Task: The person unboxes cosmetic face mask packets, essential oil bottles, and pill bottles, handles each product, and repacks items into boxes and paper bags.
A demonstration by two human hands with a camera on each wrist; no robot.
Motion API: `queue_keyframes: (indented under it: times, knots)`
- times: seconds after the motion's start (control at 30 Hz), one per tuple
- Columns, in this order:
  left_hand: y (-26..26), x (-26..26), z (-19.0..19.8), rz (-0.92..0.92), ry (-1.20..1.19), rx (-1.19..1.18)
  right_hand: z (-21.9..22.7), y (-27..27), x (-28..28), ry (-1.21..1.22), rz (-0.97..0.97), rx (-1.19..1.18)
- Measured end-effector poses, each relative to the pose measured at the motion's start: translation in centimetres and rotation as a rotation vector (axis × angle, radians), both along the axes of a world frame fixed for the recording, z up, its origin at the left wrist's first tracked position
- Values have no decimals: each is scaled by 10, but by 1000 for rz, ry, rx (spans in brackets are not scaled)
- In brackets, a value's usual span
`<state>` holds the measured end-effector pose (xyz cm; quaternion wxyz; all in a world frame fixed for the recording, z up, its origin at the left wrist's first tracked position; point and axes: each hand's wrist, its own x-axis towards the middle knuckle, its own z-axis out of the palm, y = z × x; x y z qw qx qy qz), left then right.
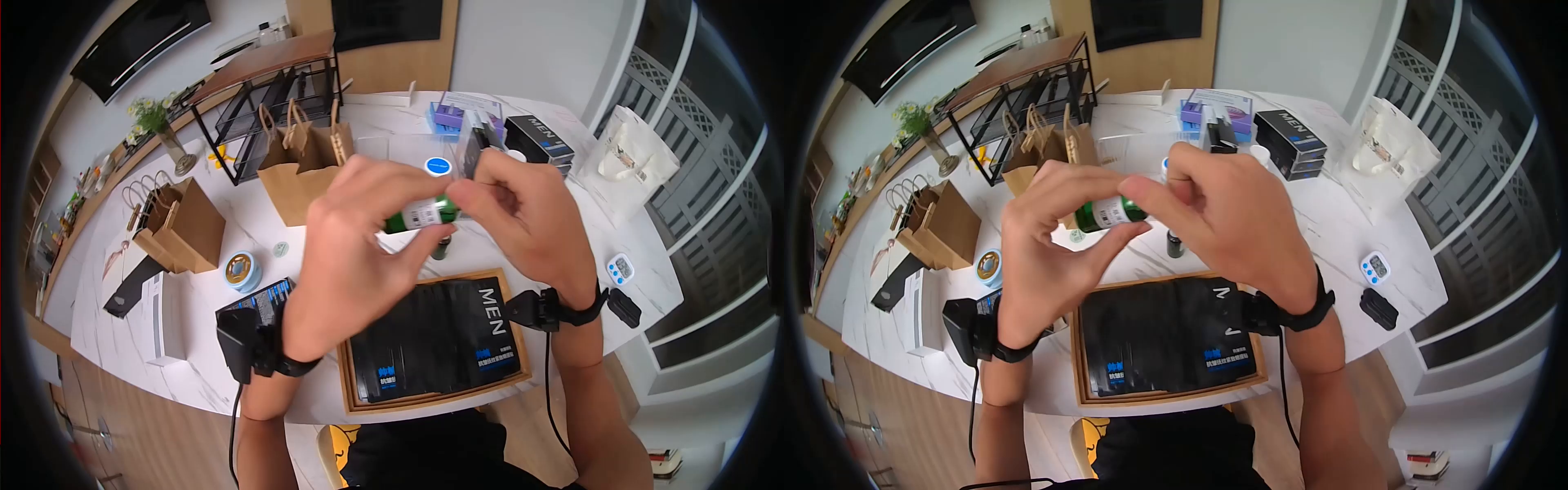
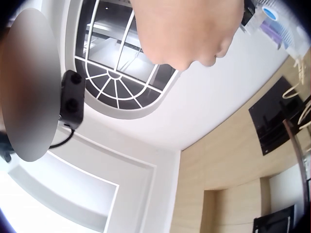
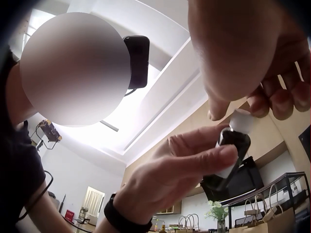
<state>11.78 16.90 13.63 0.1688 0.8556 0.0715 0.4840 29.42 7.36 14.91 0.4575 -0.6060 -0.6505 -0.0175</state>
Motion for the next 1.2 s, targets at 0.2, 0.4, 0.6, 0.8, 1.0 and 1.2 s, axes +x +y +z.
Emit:
queue_keyframes:
  times: [0.2,0.4,0.6,0.8,1.0,1.2]
  knots:
    - [-12,10,-7,42,-174,167,6,-9,-8,-28,-54,39]
    - [-21,-2,-1,-88,-103,-128,3,-10,-4,64,137,38]
    - [-7,-29,17,-327,192,-554,13,-21,2,-178,304,17]
    - [1,-29,15,-605,283,-772,17,-24,1,-248,442,74]
    - [-7,-24,15,-439,384,-596,1,-8,-4,-61,316,287]
    - [-1,-16,2,-404,257,-566,13,-21,0,-50,250,33]
